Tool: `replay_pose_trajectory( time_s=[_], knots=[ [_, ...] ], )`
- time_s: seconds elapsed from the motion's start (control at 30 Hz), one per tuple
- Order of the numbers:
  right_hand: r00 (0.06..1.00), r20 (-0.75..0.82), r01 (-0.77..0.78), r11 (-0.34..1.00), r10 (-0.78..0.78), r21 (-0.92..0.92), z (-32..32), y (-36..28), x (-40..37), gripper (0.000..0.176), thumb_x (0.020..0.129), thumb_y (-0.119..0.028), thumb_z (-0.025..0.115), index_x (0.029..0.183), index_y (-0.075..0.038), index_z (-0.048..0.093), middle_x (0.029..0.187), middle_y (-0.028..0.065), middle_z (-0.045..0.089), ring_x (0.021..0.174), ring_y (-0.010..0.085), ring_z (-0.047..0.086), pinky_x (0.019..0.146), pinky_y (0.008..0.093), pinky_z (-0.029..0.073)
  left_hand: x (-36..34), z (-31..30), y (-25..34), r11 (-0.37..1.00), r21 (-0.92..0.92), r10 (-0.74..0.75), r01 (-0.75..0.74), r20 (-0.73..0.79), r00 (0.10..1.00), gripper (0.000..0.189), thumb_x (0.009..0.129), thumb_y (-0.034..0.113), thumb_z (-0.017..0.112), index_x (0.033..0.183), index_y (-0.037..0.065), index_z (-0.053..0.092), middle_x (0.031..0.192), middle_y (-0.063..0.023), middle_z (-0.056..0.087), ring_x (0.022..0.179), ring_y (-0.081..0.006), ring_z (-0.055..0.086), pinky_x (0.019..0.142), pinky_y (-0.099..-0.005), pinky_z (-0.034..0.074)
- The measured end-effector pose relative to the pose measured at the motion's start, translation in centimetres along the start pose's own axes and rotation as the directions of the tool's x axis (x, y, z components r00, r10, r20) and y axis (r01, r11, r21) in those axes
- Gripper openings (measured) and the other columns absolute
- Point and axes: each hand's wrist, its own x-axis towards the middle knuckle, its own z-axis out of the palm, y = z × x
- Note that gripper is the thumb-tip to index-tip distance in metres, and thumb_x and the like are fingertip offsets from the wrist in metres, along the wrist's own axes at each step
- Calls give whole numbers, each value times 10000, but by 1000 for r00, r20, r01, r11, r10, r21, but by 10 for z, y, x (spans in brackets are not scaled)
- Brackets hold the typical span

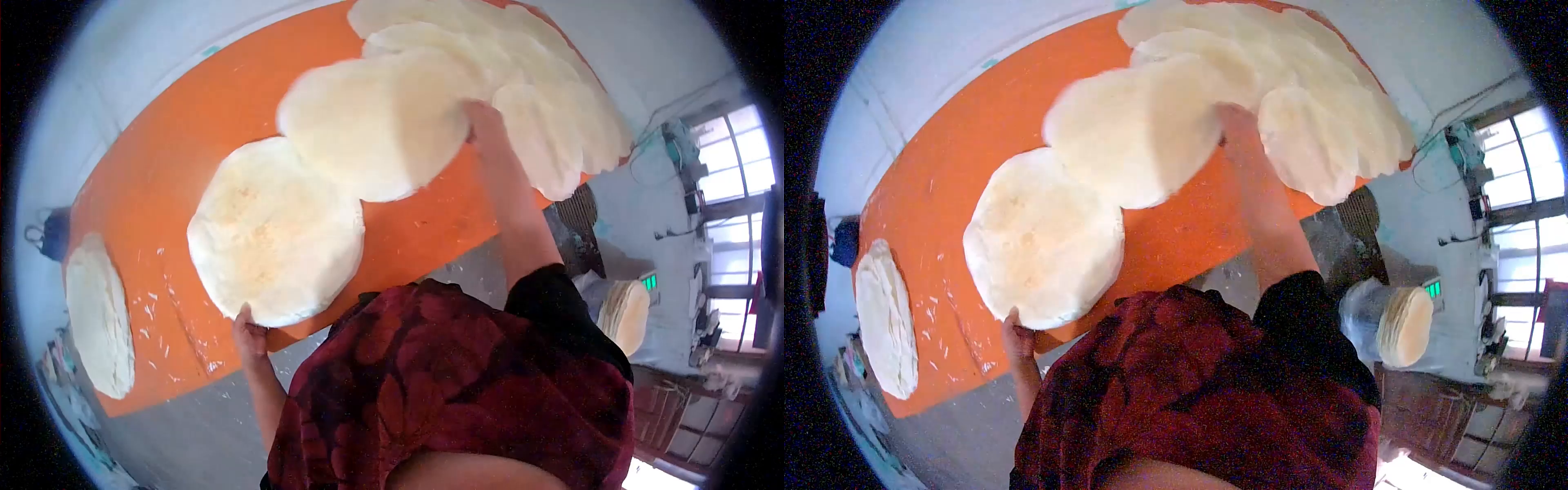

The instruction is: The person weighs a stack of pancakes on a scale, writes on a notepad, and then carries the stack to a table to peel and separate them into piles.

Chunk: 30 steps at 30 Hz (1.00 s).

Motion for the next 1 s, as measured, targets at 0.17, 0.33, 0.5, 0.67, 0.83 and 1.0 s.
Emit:
replay_pose_trajectory(
  time_s=[0.17, 0.33, 0.5, 0.67, 0.83, 1.0],
  knots=[
    [950, -289, -81, 987, 118, 137, -126, 77, -13, 149, 751, -122, 506, 839, -13, 558, 693, 50, 532, 588, 160, 506, 459, 302, 395, 4, -3, 3, 998, 0, -64, 64, 19, 998, 386, 765, 136, 481, 1121, -9, 435, 1072, -110, 533, 992, -237, 515, 822, -366, 441],
    [869, -362, -215, 917, 337, 336, -167, 166, -28, 196, 758, -147, 492, 901, -33, 561, 722, 64, 556, 639, 170, 526, 484, 304, 424, 4, -1, 6, 991, -29, -129, 131, 79, 989, 354, 737, 134, 476, 1062, -7, 473, 1054, -115, 542, 948, -237, 539, 789, -350, 459],
    [925, -360, -126, 992, 119, 3, -161, 152, -25, 176, 756, -154, 507, 874, -31, 549, 693, 80, 554, 581, 192, 546, 430, 325, 433, 4, -6, 8, 993, 5, -120, 120, 60, 991, 349, 750, 137, 471, 1069, -4, 463, 1036, -112, 550, 929, -224, 551, 784, -336, 469],
    [956, -257, -183, 974, 144, -135, -143, 100, -16, 123, 741, -133, 548, 834, -57, 524, 615, 89, 520, 483, 201, 518, 345, 320, 384, 7, -7, 5, 993, -9, -119, 119, 20, 993, 338, 775, 138, 467, 1074, -19, 452, 1023, -108, 552, 927, -223, 549, 793, -341, 465],
    [847, 174, 416, 423, -502, -805, -27, -57, 9, 220, 731, -199, 467, 719, 16, 515, 691, 192, 557, 661, 317, 549, 602, 401, 407, -11, 6, 22, 838, 542, 80, 69, -247, 966, 344, 759, 172, 556, 1024, -14, 438, 904, -106, 549, 782, -202, 571, 639, -335, 485],
    [404, 575, 878, 126, -712, -462, 121, -126, -90, 163, 774, -171, 449, 760, -19, 506, 668, 177, 515, 629, 316, 512, 576, 362, 419, -32, 24, 39, 335, 894, 681, -297, -12, 732, 388, 805, 228, 541, 1070, -28, 423, 1017, -150, 513, 962, -245, 500, 778, -353, 412]
  ],
)
